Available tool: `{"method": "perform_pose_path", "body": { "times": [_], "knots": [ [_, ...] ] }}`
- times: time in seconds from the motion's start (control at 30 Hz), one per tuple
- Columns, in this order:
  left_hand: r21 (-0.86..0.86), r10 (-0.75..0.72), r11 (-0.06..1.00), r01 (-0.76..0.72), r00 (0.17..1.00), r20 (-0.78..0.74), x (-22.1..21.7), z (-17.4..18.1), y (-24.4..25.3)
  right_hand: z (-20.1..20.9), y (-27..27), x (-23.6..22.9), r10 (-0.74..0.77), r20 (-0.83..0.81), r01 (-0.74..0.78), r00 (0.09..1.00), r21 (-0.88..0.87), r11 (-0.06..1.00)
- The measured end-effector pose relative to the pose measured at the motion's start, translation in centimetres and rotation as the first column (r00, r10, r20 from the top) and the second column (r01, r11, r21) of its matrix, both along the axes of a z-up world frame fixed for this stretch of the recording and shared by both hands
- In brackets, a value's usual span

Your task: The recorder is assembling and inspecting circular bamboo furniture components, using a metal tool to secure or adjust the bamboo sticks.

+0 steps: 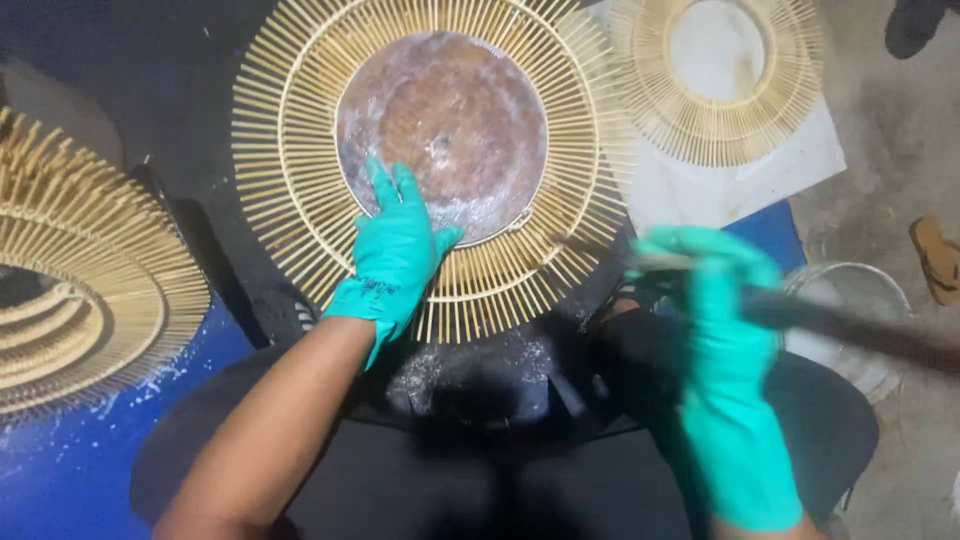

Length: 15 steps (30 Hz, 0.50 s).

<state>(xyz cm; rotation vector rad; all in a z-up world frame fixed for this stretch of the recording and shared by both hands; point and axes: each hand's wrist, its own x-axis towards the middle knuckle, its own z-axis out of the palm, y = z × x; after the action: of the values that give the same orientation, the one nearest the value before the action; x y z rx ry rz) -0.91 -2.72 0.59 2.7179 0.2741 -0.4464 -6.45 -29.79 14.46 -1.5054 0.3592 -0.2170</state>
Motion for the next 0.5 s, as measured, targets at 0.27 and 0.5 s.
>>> {"method": "perform_pose_path", "body": {
  "times": [0.27, 0.5],
  "knots": [
    [-0.064, 0.009, 0.998, -0.006, 0.999, 0.035, -0.8, -0.6, 0.3, -2.4, -0.1, -1.1, 0.666, -0.22, -0.393, 0.713, -0.912, 0.121],
    [-0.067, -0.015, 0.998, 0.017, 1.0, 0.024, 0.0, 0.3, 0.7, -3.2, 0.4, -0.7, 0.327, -0.316, -0.409, 0.891, -0.242, 0.88]
  ]
}}
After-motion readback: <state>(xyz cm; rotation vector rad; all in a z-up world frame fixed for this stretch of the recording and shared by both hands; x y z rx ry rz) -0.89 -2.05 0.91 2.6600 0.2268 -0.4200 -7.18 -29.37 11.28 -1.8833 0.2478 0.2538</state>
